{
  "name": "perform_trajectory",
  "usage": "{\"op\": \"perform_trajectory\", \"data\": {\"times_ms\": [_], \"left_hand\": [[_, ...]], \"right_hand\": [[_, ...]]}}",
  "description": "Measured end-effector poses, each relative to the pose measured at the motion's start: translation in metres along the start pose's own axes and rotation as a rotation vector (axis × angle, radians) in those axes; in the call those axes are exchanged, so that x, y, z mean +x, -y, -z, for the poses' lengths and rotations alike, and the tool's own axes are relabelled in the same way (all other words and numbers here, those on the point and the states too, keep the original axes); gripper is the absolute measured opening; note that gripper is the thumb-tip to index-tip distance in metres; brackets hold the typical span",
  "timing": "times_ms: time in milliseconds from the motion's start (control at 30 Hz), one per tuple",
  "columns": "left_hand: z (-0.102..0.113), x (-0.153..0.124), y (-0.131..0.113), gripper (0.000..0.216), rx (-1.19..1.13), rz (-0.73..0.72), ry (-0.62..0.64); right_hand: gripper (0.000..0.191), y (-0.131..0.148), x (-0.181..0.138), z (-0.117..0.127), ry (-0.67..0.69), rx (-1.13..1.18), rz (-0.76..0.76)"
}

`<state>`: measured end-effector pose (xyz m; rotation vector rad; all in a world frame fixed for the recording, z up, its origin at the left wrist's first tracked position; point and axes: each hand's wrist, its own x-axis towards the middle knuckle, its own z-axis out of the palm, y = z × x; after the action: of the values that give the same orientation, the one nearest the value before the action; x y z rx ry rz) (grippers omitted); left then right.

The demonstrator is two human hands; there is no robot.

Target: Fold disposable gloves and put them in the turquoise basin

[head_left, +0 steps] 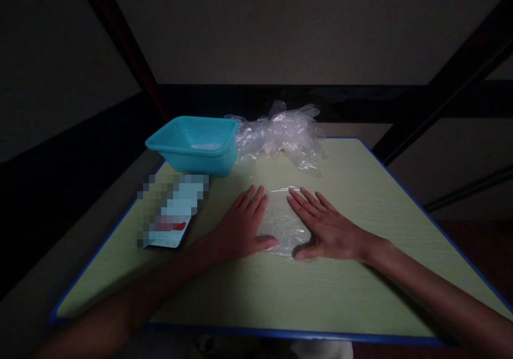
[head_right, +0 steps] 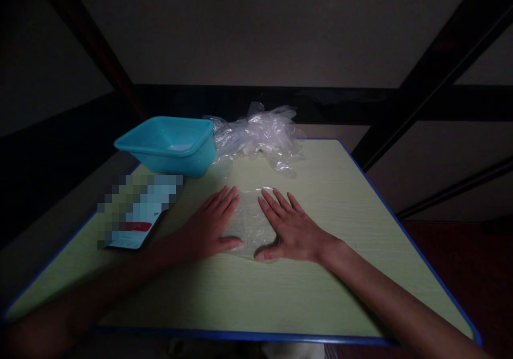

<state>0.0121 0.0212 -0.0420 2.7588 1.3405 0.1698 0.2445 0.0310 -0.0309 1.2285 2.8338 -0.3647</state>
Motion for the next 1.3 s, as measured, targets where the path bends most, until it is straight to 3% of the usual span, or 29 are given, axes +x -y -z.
{"op": "perform_trajectory", "data": {"times_ms": [233, 367, 467, 533, 600, 733, 967, 1300], "left_hand": [[-0.002, -0.001, 0.001, 0.09, -0.043, -0.016, -0.027], [-0.004, -0.004, 0.006, 0.089, -0.16, -0.022, -0.104], [-0.003, -0.008, 0.012, 0.065, -0.338, -0.004, -0.278], [0.001, -0.011, 0.017, 0.043, -0.443, 0.005, -0.391], [0.008, -0.012, 0.021, 0.028, -0.502, -0.034, -0.431], [0.018, -0.013, 0.026, 0.032, -0.457, -0.191, -0.38], [0.022, -0.019, 0.024, 0.034, -0.232, -0.321, -0.421], [0.019, -0.018, 0.015, 0.025, -0.182, -0.407, -0.467]], "right_hand": [[0.116, -0.008, -0.005, -0.001, -0.04, 0.117, 0.015], [0.082, -0.01, -0.01, 0.005, -0.213, 0.292, 0.038], [0.057, -0.003, -0.011, 0.008, -0.403, 0.312, 0.051], [0.045, 0.006, -0.011, 0.008, -0.441, 0.265, 0.126], [0.038, 0.015, -0.011, 0.009, -0.408, 0.22, 0.241], [0.036, 0.027, -0.01, 0.009, -0.277, 0.157, 0.396], [0.045, 0.017, -0.009, 0.006, -0.212, 0.146, 0.416], [0.03, -0.001, -0.013, 0.013, -0.215, 0.172, 0.416]]}}
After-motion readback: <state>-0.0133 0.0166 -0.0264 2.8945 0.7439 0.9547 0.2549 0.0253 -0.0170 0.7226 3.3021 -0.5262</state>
